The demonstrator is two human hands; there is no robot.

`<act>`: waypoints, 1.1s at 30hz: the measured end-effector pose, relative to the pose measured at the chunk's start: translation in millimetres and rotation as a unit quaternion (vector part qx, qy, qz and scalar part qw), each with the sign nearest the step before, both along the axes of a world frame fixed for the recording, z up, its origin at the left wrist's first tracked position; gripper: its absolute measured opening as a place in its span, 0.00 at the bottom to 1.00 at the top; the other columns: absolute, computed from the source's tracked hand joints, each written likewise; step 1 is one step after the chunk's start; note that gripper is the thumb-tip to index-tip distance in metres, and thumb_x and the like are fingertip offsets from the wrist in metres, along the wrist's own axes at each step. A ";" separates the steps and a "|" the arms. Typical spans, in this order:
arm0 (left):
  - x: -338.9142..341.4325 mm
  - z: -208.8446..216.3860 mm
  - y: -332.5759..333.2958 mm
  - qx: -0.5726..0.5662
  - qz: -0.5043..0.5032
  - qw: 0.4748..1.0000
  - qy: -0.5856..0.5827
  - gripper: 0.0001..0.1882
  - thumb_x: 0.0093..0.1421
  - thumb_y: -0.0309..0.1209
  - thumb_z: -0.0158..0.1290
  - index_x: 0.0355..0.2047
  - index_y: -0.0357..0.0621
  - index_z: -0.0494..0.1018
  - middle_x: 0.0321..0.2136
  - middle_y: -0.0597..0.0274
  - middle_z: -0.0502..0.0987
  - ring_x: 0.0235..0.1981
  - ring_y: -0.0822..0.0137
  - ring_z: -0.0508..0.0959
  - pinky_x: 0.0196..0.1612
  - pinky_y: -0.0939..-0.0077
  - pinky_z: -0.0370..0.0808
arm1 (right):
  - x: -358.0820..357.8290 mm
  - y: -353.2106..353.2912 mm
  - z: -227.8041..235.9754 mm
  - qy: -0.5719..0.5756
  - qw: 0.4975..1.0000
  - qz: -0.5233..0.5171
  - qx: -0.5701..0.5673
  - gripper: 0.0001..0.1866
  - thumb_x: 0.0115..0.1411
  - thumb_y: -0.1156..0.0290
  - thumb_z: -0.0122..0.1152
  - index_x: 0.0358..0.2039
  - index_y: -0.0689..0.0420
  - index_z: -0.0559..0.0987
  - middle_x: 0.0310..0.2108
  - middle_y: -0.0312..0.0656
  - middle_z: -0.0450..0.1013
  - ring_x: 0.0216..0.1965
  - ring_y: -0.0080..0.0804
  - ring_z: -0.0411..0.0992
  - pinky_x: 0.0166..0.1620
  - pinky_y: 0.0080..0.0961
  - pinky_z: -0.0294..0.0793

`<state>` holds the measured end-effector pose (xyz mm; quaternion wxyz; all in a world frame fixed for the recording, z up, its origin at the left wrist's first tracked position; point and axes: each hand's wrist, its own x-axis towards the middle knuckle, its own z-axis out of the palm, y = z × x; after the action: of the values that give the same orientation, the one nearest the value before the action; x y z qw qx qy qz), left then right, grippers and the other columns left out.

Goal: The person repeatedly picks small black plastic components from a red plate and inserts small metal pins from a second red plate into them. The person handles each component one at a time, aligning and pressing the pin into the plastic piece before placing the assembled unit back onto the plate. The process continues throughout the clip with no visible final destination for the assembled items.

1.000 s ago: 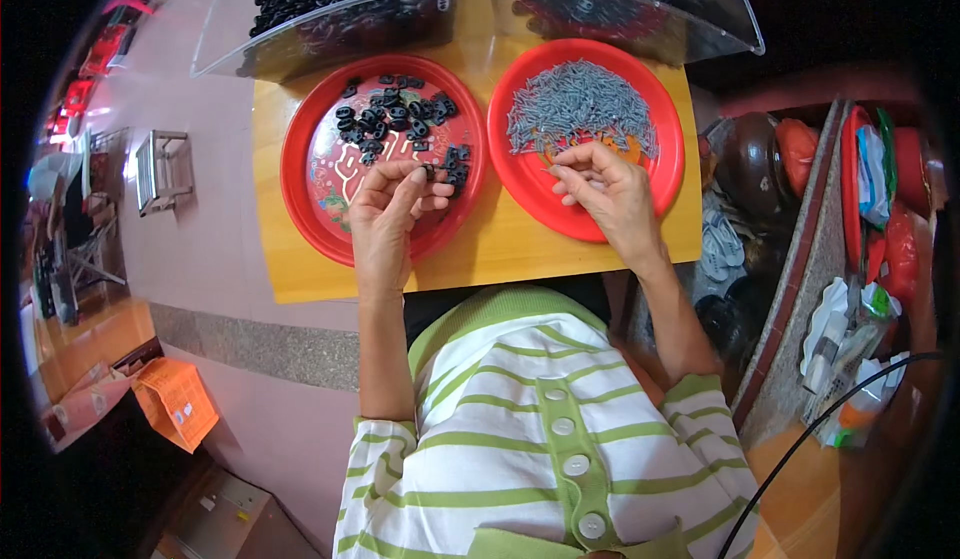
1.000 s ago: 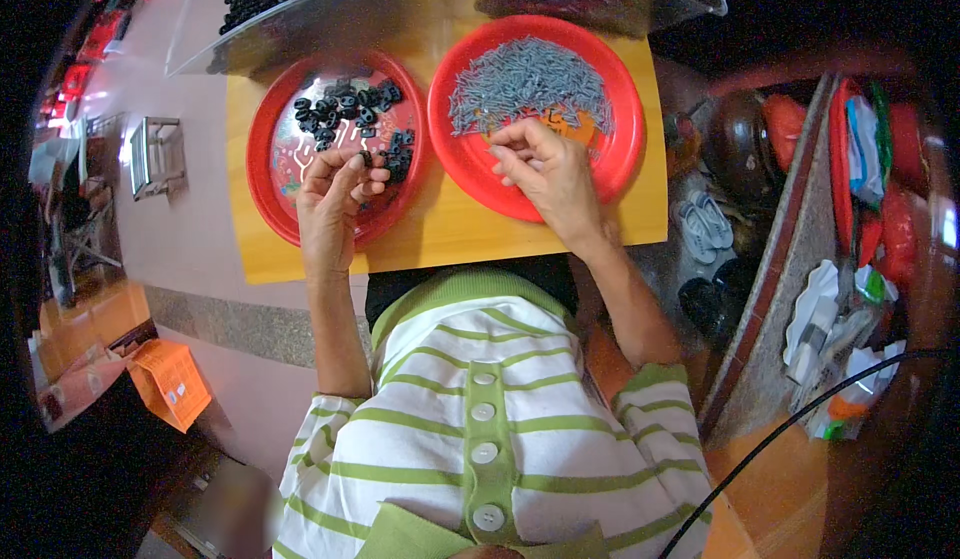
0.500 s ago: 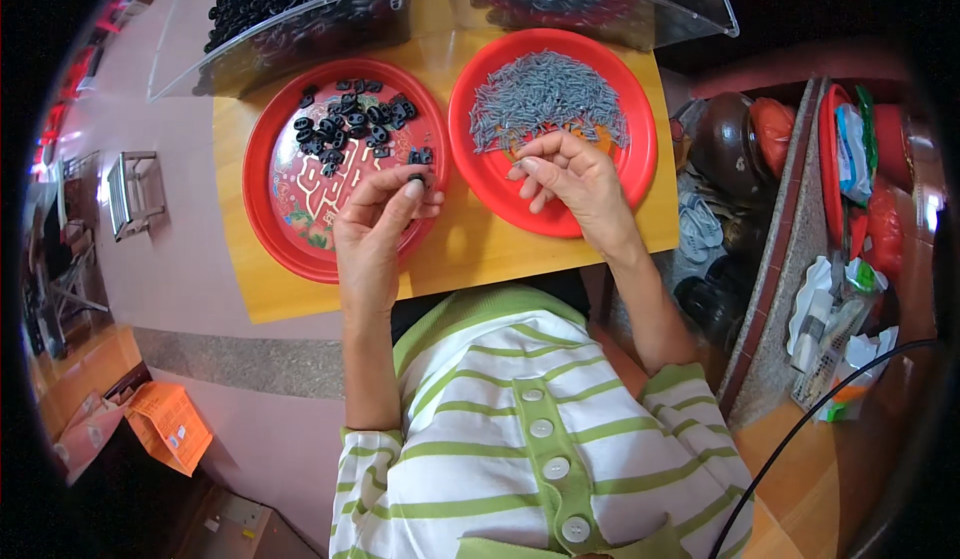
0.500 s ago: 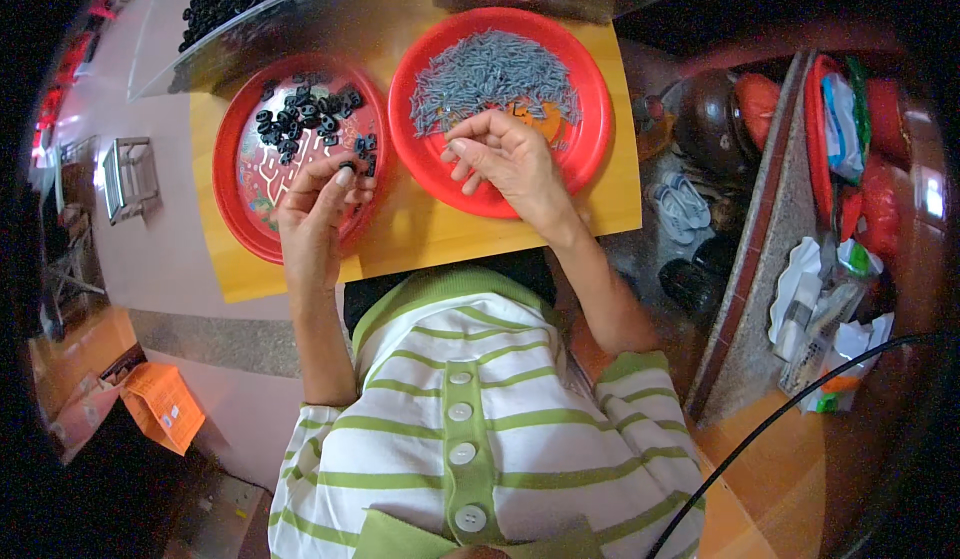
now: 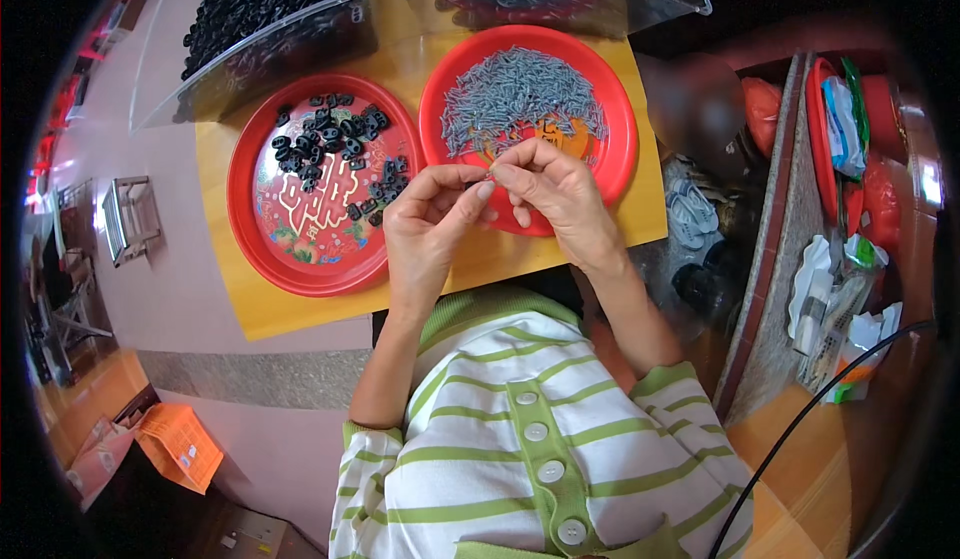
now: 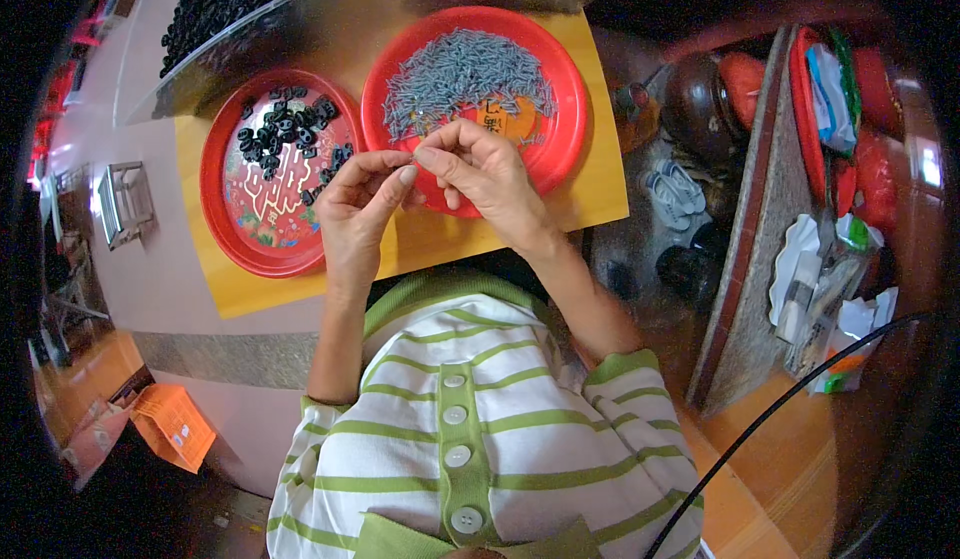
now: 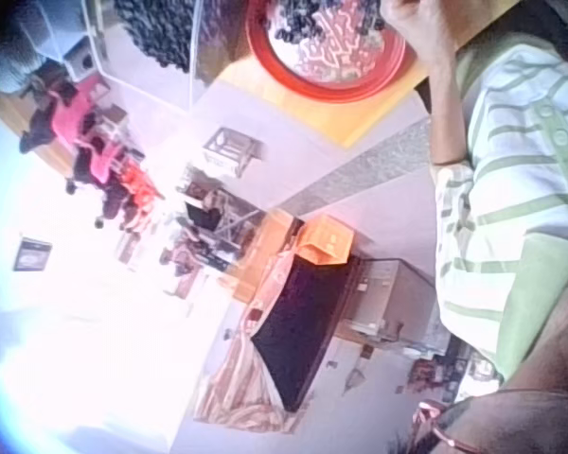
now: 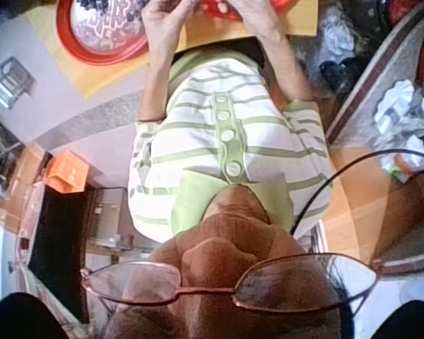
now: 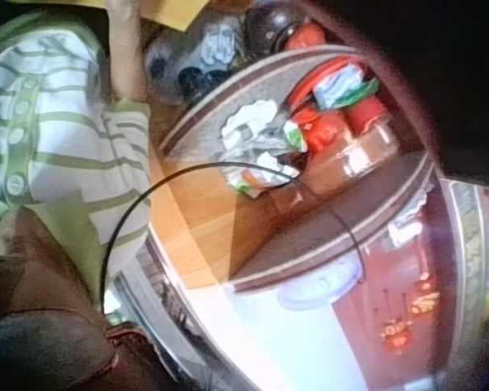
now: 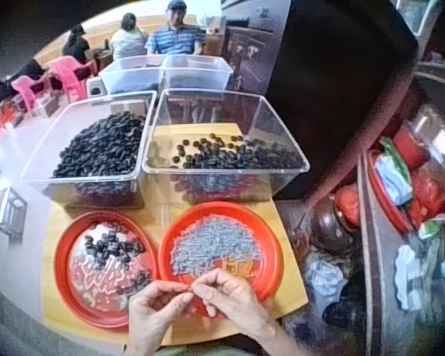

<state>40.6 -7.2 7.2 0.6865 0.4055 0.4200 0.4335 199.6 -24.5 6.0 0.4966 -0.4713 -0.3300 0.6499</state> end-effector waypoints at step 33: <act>-13.7 -4.9 -5.4 -0.068 -0.022 0.997 -0.016 0.10 0.59 0.23 0.52 0.40 0.30 0.72 0.34 0.55 0.77 0.34 0.68 0.79 0.42 0.80 0.76 | -9.1 -13.6 -7.0 -0.177 0.972 -0.036 0.151 0.05 0.59 0.78 0.54 0.37 0.61 0.75 0.40 0.38 0.68 0.36 0.17 0.69 0.35 0.13 0.70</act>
<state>26.9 -12.6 2.3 0.7287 0.3602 0.4284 0.3947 190.5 -38.1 -1.0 0.5190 -0.5101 -0.4899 0.4800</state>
